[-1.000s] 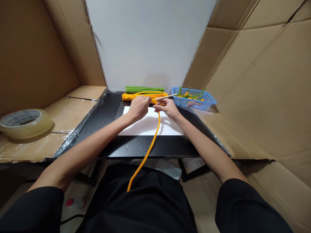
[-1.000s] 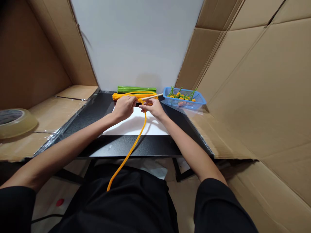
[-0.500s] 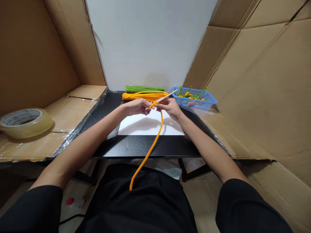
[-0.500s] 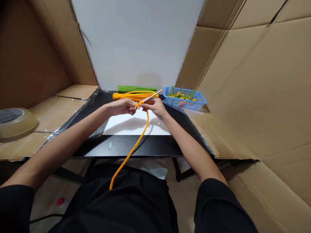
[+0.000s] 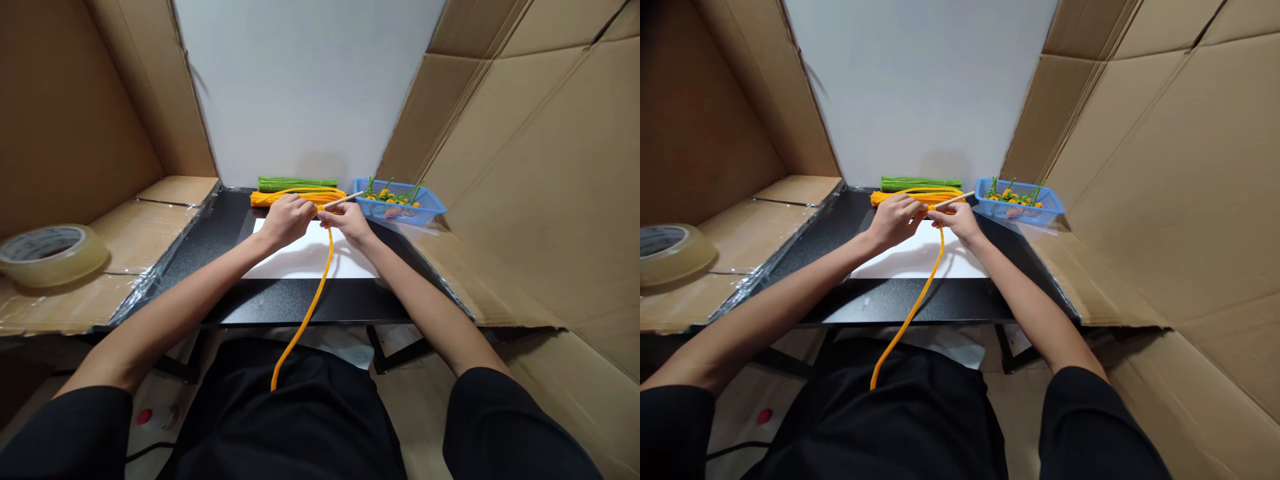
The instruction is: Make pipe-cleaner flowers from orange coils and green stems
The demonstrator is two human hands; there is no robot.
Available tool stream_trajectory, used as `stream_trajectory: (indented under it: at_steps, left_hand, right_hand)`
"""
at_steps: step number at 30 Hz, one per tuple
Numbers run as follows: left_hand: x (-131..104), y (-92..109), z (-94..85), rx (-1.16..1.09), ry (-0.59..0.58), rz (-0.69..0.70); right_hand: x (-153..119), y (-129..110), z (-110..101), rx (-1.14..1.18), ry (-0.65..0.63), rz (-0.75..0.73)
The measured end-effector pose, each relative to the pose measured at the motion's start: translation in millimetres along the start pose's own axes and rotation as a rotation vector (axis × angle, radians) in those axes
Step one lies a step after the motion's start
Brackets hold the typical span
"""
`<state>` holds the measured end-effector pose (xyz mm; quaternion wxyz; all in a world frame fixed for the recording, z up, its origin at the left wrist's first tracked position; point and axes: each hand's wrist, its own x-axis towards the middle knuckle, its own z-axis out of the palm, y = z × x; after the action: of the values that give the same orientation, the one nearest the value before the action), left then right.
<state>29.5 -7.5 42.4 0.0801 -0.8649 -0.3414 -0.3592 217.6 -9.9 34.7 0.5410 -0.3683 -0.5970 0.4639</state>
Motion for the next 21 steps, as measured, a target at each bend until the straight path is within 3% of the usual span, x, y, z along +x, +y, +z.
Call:
stream_trajectory:
  at_steps: [6, 16, 19, 21]
  left_hand:
    - [5.4, 0.2, -6.7, -0.163, -0.031, -0.179]
    - [12.0, -16.1, -12.7, -0.691, -0.436, -0.253]
    - [11.3, -16.0, -11.2, -0.706, -0.438, -0.284]
    - [9.3, -12.2, -10.2, -0.632, -0.34, -0.272]
  right_hand:
    - [1.1, -1.2, -0.7, -0.02, -0.012, -0.028]
    - [-2.8, -5.2, -4.4, -0.06, -0.084, -0.007]
    - [-1.9, -2.9, -5.4, -0.057, -0.068, 0.017]
    - [-0.6, -0.5, -6.1, -0.04, -0.034, 0.029]
